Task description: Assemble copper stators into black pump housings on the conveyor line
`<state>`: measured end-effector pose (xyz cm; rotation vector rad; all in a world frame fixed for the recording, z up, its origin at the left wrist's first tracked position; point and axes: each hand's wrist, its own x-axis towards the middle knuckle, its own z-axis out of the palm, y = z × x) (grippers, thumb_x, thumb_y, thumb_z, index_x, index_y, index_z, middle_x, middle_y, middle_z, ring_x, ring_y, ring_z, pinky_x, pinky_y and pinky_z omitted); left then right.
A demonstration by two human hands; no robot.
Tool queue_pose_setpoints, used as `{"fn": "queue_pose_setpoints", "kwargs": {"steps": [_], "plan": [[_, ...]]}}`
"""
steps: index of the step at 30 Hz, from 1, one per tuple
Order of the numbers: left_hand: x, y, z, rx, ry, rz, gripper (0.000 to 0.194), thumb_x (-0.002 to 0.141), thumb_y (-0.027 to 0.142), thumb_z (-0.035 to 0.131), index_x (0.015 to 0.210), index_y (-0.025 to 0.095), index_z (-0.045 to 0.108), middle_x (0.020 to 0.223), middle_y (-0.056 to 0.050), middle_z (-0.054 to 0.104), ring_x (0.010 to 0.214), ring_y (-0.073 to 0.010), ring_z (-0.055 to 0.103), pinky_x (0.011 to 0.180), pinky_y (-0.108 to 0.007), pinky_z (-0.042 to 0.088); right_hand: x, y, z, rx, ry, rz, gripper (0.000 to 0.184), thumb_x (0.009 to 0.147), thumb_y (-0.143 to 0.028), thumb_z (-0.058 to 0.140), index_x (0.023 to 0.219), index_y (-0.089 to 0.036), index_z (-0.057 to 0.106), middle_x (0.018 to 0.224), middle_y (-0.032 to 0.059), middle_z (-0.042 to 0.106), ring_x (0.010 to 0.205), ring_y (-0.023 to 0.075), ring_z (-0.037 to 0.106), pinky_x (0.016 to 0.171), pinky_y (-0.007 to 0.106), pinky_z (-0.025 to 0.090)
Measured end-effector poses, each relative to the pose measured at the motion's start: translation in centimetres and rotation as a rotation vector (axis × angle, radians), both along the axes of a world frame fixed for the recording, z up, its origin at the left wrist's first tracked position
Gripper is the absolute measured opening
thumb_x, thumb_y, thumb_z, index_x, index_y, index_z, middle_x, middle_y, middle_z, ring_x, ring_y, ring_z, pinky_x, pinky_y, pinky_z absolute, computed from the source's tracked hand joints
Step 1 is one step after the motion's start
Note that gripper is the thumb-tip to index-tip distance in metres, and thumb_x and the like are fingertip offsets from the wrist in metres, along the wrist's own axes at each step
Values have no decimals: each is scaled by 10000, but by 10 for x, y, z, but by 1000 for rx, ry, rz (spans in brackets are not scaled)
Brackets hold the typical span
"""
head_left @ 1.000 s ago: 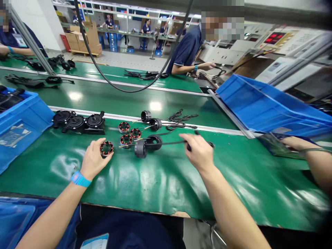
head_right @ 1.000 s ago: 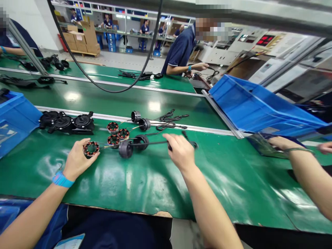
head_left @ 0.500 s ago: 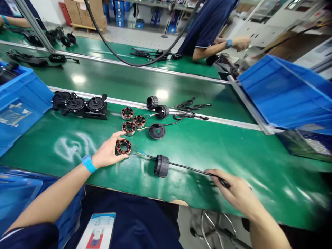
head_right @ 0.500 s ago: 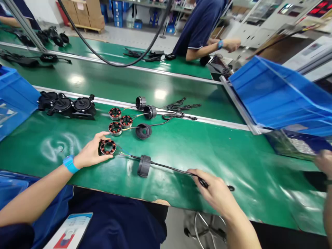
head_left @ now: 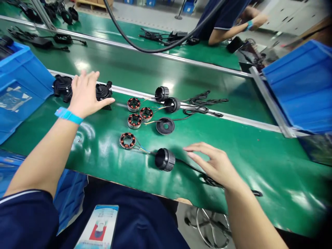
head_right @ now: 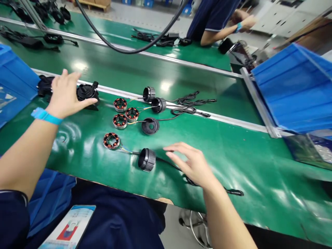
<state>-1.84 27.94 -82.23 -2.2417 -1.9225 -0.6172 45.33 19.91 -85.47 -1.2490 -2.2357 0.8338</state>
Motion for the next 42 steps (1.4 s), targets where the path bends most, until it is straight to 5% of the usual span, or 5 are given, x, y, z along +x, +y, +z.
{"fn": "queue_pose_setpoints", "kwargs": {"steps": [8, 18, 28, 37, 42], "plan": [[6, -28, -57, 13, 104, -155, 247, 937, 328, 625, 1145, 207, 679, 1014, -110, 647, 1070, -333, 637, 932, -507, 524, -101, 34, 11, -329, -88, 492, 328, 1031, -467, 535, 1121, -212, 720, 1044, 49, 763, 923, 209, 707, 833, 324, 510], [-19, 5, -43, 10, -128, 20, 955, 729, 612, 831, 1447, 140, 418, 1409, -220, 545, 1411, -429, 444, 1224, -646, 229, -119, -14, -30, -1037, 451, 545, 357, 959, -520, 657, 920, -168, 617, 936, 66, 735, 847, 163, 661, 792, 290, 493], [-4, -82, -75, 191, -252, -126, 617, 614, 766, 812, 850, 257, 555, 857, -42, 586, 921, -296, 605, 943, -533, 510, -126, -22, -33, -939, 585, 476, 374, 955, -520, 669, 836, -166, 647, 986, 56, 663, 949, 176, 600, 891, 314, 458], [-6, -74, -43, -450, -697, -110, 653, 772, 601, 747, 1236, 188, 547, 1151, -84, 619, 971, -250, 646, 859, -399, 560, -127, -17, -35, -889, 529, 529, 458, 1023, -536, 536, 959, -144, 764, 985, 81, 700, 967, 200, 616, 949, 335, 440], [24, -118, -55, 3, -578, -4, 1136, 591, 621, 909, 1505, 217, 371, 1320, -128, 489, 1222, -318, 546, 1056, -492, 491, -129, -18, -32, -858, 550, 559, 399, 970, -531, 637, 862, -157, 721, 1164, 112, 645, 1178, 237, 590, 1054, 401, 435]]}}
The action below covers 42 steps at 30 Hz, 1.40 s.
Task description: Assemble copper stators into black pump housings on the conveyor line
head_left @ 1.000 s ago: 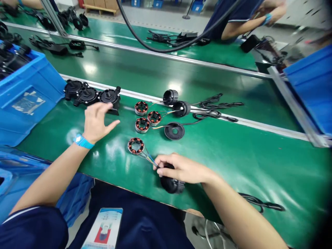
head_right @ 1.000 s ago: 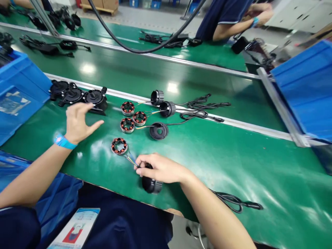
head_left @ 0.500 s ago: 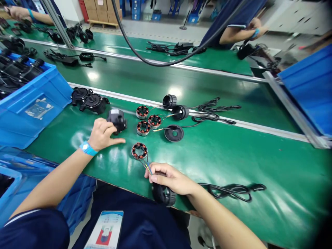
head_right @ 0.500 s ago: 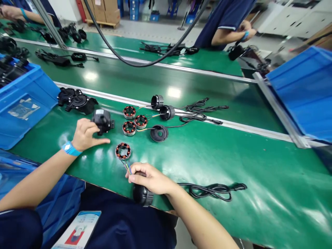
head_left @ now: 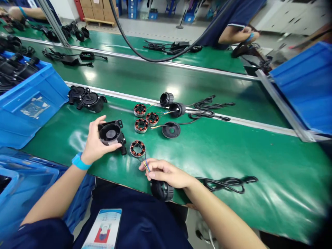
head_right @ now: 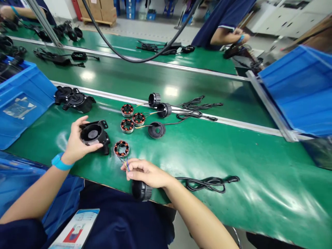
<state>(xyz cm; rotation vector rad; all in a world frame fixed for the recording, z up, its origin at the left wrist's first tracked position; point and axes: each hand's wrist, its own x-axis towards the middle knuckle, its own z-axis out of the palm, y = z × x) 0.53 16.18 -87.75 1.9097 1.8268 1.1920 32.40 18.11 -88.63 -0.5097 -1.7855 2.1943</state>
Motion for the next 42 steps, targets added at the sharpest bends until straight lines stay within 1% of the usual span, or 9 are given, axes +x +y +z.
{"fn": "queue_pose_setpoints", "kwargs": {"steps": [5, 10, 13, 18, 25, 29, 33, 38, 42], "plan": [[31, -40, -8, 266, 302, 207, 1215, 608, 654, 903, 1567, 170, 337, 1298, -168, 462, 1211, -350, 502, 1033, -519, 490, 8, -15, 11, -39, 143, -140, 361, 980, -484, 631, 823, -170, 713, 1274, 130, 622, 1320, 278, 541, 1128, 459, 395], [57, -43, -14, 349, 323, 275, 1205, 617, 647, 901, 1568, 170, 335, 1190, -144, 508, 1090, -313, 519, 930, -463, 528, 17, -50, 40, 248, 155, -196, 201, 989, -402, 622, 994, -252, 755, 1120, 77, 736, 1440, 259, 424, 1159, 430, 369], [81, -37, -16, 363, 263, 215, 1223, 661, 692, 850, 1599, 163, 271, 1149, -139, 511, 1023, -287, 522, 868, -432, 548, 7, -65, 55, 441, 237, -195, 171, 974, -303, 627, 1111, -267, 722, 995, 35, 769, 1464, 229, 394, 1228, 425, 287], [120, -32, -18, 335, 106, 33, 1115, 814, 616, 760, 1644, 199, 143, 1123, -117, 531, 996, -257, 533, 848, -408, 560, -20, -73, 61, 554, 196, -295, 177, 981, -237, 584, 1095, -202, 716, 1105, 67, 750, 1461, 223, 404, 1244, 396, 298], [128, -33, -29, 331, 80, 34, 1354, 623, 585, 920, 1643, 203, 115, 1228, -145, 552, 1046, -289, 567, 885, -459, 551, -42, -88, 53, 633, -9, -385, 328, 987, -194, 531, 1302, -152, 609, 1600, 174, 348, 1586, 274, 140, 1295, 494, 177], [122, -31, -30, 263, 1, 54, 1435, 554, 626, 940, 1640, 220, 95, 1233, -133, 502, 1065, -288, 584, 877, -451, 568, -51, -84, 55, 653, 53, -380, 341, 996, -187, 510, 1323, -130, 589, 1472, 190, 494, 1478, 256, 376, 1256, 454, 287], [117, -26, -23, 182, -59, 58, 1426, 567, 665, 916, 1637, 264, 62, 1210, -111, 486, 1082, -292, 574, 940, -506, 551, -51, -85, 45, 470, 134, -338, 343, 998, -211, 523, 1316, -96, 581, 1186, 150, 677, 1141, 200, 632, 1041, 330, 501], [119, -27, -24, 289, 56, 49, 1357, 636, 632, 895, 1638, 246, 66, 1203, -118, 501, 1055, -282, 549, 906, -477, 548, -45, -90, 37, 266, 135, -411, 267, 1050, -223, 468, 1210, -183, 679, 952, 46, 730, 918, 145, 684, 875, 261, 527], [126, -32, -37, 422, 129, -5, 1190, 698, 574, 872, 1614, 238, 191, 1196, -123, 557, 999, -266, 559, 876, -430, 525, -58, -86, 52, 202, 221, -453, 256, 1051, -228, 478, 1087, -166, 724, 970, 58, 743, 953, 152, 695, 946, 286, 515]]}}
